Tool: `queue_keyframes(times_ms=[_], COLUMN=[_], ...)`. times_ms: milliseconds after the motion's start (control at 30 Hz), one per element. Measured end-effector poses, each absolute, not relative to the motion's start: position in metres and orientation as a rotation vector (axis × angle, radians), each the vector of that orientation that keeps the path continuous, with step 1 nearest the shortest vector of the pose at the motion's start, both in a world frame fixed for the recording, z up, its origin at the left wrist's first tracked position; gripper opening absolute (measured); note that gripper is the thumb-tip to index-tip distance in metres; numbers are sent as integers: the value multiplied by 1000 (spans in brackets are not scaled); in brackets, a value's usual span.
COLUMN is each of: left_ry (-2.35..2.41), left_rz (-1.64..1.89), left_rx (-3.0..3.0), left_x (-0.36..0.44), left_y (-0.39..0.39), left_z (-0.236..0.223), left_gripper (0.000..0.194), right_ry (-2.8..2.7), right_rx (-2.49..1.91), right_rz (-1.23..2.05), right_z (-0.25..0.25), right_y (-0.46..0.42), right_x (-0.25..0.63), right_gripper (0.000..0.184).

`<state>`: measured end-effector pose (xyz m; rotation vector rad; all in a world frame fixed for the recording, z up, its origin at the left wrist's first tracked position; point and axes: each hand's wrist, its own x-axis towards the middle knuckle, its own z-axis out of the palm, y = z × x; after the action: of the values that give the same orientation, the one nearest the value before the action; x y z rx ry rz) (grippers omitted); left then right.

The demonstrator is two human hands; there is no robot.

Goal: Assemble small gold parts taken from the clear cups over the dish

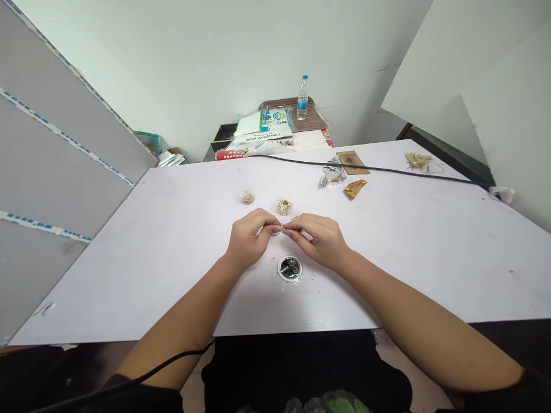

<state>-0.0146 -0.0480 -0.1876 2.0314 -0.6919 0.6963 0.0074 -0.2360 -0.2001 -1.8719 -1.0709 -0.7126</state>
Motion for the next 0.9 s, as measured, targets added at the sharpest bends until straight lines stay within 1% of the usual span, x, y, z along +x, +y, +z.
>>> queue_keyframes(times_ms=[167,333,467,633,900], left_ry=[-739,-600,-490,-412,-330], left_rz=[727,543,339,191,77], left_rx=[2097,2015,1877,1704,1611], left_x=[-15,-16,-20,-24,-24], left_y=[-46,-46,-52,-62,-66], left_z=[-190,-192,-190,-187,-189], left_gripper=[17,14,24,38,42], right_ry=[-1096,-1084,-1065,-1024,-1047], right_rx=[-1916,-1893,-1891,-1899,-1867], right_rz=[-737,-750,-730,-732,-784], right_z=[-202,-200,-199,-201,-201], right_y=[-236,-236,-237,-237,-237], right_x=[10,9,8,7,7], right_gripper=[13,13,11,11,8])
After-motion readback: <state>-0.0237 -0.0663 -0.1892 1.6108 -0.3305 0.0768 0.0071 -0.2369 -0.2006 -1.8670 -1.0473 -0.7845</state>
